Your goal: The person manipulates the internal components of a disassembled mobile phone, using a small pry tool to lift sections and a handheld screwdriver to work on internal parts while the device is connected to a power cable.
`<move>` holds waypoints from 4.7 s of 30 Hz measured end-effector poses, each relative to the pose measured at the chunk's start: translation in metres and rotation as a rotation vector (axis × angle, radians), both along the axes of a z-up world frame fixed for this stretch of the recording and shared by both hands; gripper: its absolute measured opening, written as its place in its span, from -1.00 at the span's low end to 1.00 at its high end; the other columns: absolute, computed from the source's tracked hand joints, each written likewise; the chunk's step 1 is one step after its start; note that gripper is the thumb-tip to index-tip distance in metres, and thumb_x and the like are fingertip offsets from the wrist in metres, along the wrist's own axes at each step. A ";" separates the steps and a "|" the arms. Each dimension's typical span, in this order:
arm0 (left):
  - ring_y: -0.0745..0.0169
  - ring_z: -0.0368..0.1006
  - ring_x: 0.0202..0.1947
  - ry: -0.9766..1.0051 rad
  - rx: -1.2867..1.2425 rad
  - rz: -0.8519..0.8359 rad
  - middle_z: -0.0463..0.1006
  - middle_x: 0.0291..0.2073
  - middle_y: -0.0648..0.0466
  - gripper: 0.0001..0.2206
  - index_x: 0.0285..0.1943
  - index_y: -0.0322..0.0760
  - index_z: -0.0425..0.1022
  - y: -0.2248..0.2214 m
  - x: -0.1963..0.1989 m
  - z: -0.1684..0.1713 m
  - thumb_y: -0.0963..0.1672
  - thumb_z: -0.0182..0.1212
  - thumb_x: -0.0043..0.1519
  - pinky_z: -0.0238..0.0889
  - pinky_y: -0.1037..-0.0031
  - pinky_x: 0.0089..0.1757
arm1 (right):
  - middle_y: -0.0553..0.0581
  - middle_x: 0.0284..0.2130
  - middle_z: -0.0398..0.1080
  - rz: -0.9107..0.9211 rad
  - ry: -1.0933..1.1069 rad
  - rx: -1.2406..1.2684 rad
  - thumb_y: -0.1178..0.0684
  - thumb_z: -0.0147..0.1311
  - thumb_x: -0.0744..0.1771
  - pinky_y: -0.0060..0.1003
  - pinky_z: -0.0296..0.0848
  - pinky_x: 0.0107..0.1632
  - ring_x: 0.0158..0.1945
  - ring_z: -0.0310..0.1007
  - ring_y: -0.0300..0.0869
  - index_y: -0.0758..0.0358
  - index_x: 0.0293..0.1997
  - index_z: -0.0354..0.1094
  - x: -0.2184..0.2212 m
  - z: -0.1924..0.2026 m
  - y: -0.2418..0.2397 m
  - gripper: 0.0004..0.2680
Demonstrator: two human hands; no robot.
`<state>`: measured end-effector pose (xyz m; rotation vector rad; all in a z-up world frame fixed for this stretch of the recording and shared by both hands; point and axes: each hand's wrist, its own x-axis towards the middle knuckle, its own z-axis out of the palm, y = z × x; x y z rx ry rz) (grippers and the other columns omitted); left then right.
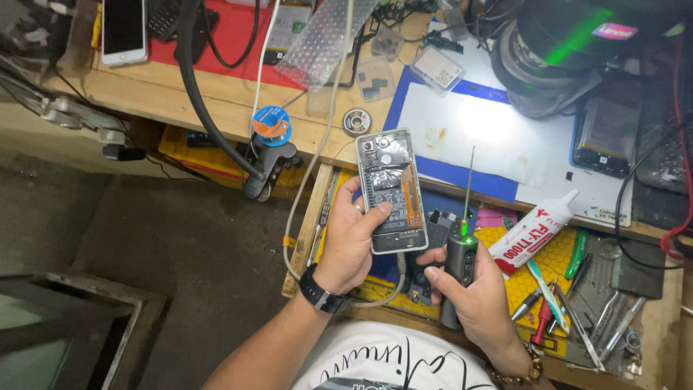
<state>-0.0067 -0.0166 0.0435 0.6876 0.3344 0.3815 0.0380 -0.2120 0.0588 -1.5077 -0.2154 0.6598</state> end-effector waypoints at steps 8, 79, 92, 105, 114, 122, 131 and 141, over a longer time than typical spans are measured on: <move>0.26 0.47 0.07 -0.099 0.187 0.114 0.51 0.08 -0.06 -0.60 0.32 -0.39 0.16 0.019 0.041 0.019 -0.32 0.07 0.30 0.36 0.39 0.10 | 0.18 -0.23 0.52 0.005 0.017 -0.004 0.27 0.18 0.24 -0.37 0.45 -0.52 -0.57 0.40 -0.29 0.32 0.02 0.18 0.004 0.004 0.014 -0.70; -0.08 0.46 0.18 -0.551 -0.566 -0.404 0.42 0.27 -0.29 -0.20 0.52 -0.38 0.21 0.031 0.111 -0.028 0.30 -0.35 0.45 0.44 0.00 0.07 | 0.21 -0.47 0.44 0.132 0.246 -0.328 0.05 -0.15 0.36 -0.29 0.43 -0.52 -0.63 0.43 -0.17 0.25 0.31 0.27 -0.013 -0.053 -0.040 -0.64; -0.09 0.47 0.16 -0.549 -0.585 -0.395 0.43 0.25 -0.29 -0.20 0.51 -0.41 0.22 0.031 0.110 -0.026 0.30 -0.34 0.47 0.46 0.00 0.05 | 0.19 -0.47 0.44 0.103 0.205 -0.341 0.05 -0.11 0.35 -0.31 0.42 -0.50 -0.60 0.42 -0.20 0.24 0.31 0.27 -0.012 -0.058 -0.034 -0.65; -0.08 0.47 0.15 -0.530 -0.570 -0.381 0.43 0.25 -0.30 -0.20 0.50 -0.41 0.22 0.031 0.110 -0.027 0.30 -0.35 0.46 0.46 0.01 0.05 | 0.17 -0.47 0.42 0.134 0.180 -0.346 0.05 -0.10 0.35 -0.31 0.43 -0.49 -0.58 0.42 -0.21 0.27 0.29 0.27 -0.013 -0.054 -0.032 -0.65; -0.09 0.48 0.14 -0.536 -0.569 -0.372 0.43 0.24 -0.30 -0.20 0.49 -0.42 0.23 0.030 0.110 -0.027 0.30 -0.35 0.47 0.47 0.03 0.04 | 0.14 -0.48 0.42 0.159 0.150 -0.349 0.04 -0.11 0.35 -0.32 0.43 -0.51 -0.59 0.42 -0.22 0.26 0.27 0.27 -0.013 -0.050 -0.029 -0.66; -0.09 0.48 0.14 -0.537 -0.574 -0.374 0.44 0.23 -0.30 -0.20 0.48 -0.41 0.24 0.031 0.110 -0.027 0.30 -0.35 0.47 0.47 0.03 0.04 | 0.10 -0.53 0.44 0.189 0.073 -0.439 0.03 -0.10 0.35 -0.33 0.43 -0.50 -0.61 0.45 -0.23 0.22 0.25 0.31 -0.014 -0.039 -0.022 -0.67; -0.06 0.48 0.13 -0.512 -0.551 -0.367 0.45 0.22 -0.29 -0.21 0.48 -0.40 0.25 0.030 0.109 -0.025 0.30 -0.35 0.46 0.48 0.03 0.02 | 0.12 -0.49 0.43 0.168 0.086 -0.365 0.04 -0.10 0.35 -0.33 0.42 -0.50 -0.59 0.44 -0.23 0.28 0.21 0.30 -0.012 -0.042 -0.020 -0.70; -0.06 0.49 0.12 -0.504 -0.548 -0.363 0.46 0.20 -0.28 -0.20 0.47 -0.41 0.25 0.030 0.109 -0.024 0.30 -0.36 0.46 0.48 0.04 0.01 | 0.11 -0.49 0.44 0.180 0.066 -0.378 0.05 -0.10 0.36 -0.34 0.43 -0.49 -0.59 0.44 -0.23 0.28 0.20 0.30 -0.013 -0.040 -0.017 -0.71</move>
